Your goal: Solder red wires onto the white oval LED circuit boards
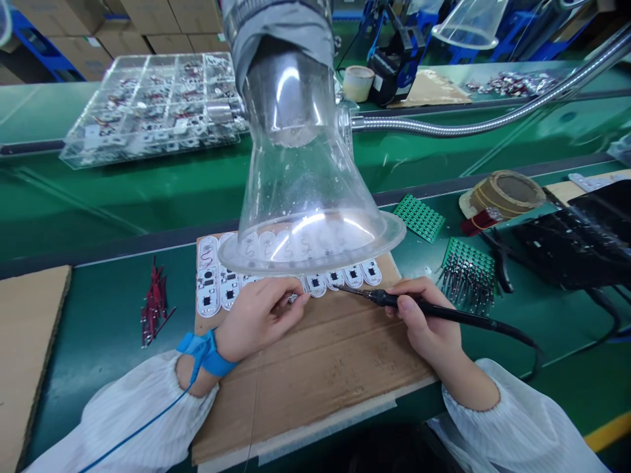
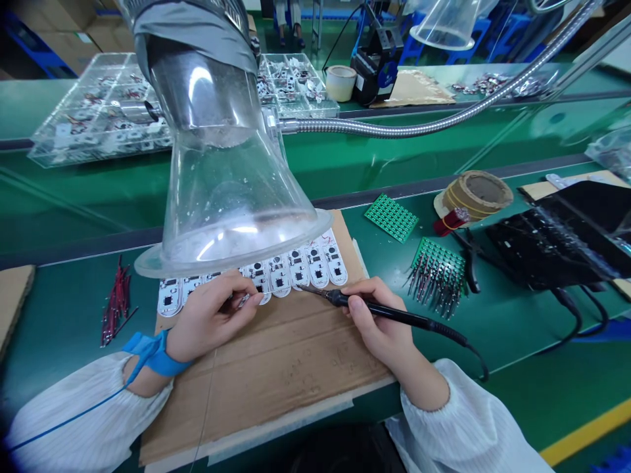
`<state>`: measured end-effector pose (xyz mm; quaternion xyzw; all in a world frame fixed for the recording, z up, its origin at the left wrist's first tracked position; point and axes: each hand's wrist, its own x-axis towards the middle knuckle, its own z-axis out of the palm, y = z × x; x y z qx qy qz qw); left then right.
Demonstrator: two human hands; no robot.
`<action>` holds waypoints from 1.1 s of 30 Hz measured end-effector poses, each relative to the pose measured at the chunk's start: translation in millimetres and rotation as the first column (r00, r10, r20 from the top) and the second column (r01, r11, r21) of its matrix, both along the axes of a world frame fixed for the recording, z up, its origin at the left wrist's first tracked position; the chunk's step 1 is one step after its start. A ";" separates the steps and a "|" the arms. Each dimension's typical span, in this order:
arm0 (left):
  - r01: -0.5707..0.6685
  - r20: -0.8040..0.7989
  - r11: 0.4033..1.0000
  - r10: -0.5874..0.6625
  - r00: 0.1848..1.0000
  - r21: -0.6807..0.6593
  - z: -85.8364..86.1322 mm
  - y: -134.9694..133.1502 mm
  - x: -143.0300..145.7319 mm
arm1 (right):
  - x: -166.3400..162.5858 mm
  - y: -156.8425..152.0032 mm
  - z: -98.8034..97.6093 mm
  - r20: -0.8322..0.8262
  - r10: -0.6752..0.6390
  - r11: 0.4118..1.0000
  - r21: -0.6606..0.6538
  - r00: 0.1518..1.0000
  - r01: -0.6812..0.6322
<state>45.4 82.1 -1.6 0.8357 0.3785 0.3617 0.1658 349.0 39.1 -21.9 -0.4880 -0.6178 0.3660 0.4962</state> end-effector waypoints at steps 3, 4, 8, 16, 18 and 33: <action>-0.023 0.012 1.000 0.023 1.000 0.020 1.2 -0.5 0.2 | -2.1 1.9 4.2 -0.040 -0.019 1.000 0.002 0.999 0.019; -0.041 0.017 0.999 0.041 0.999 0.032 1.5 -0.7 0.0 | -3.9 2.4 6.4 -0.060 -0.028 1.000 0.008 0.998 0.029; -0.131 0.035 0.988 0.128 0.991 0.078 1.4 -0.8 -1.5 | -16.2 0.0 13.7 -0.123 -0.061 0.998 -0.010 0.990 0.060; -0.133 0.017 0.987 0.132 0.991 0.089 1.3 -0.3 -1.0 | -32.1 -5.2 6.1 -0.131 -0.094 0.996 -0.013 0.987 0.094; -0.126 0.009 0.989 0.125 0.992 0.081 1.4 -0.1 -0.5 | -31.0 -3.9 4.4 -0.138 -0.097 0.995 -0.025 0.986 0.095; -0.069 0.007 0.996 0.069 0.998 0.057 -2.6 2.2 -1.0 | -31.0 -4.1 4.9 -0.109 -0.099 0.995 -0.028 0.989 0.097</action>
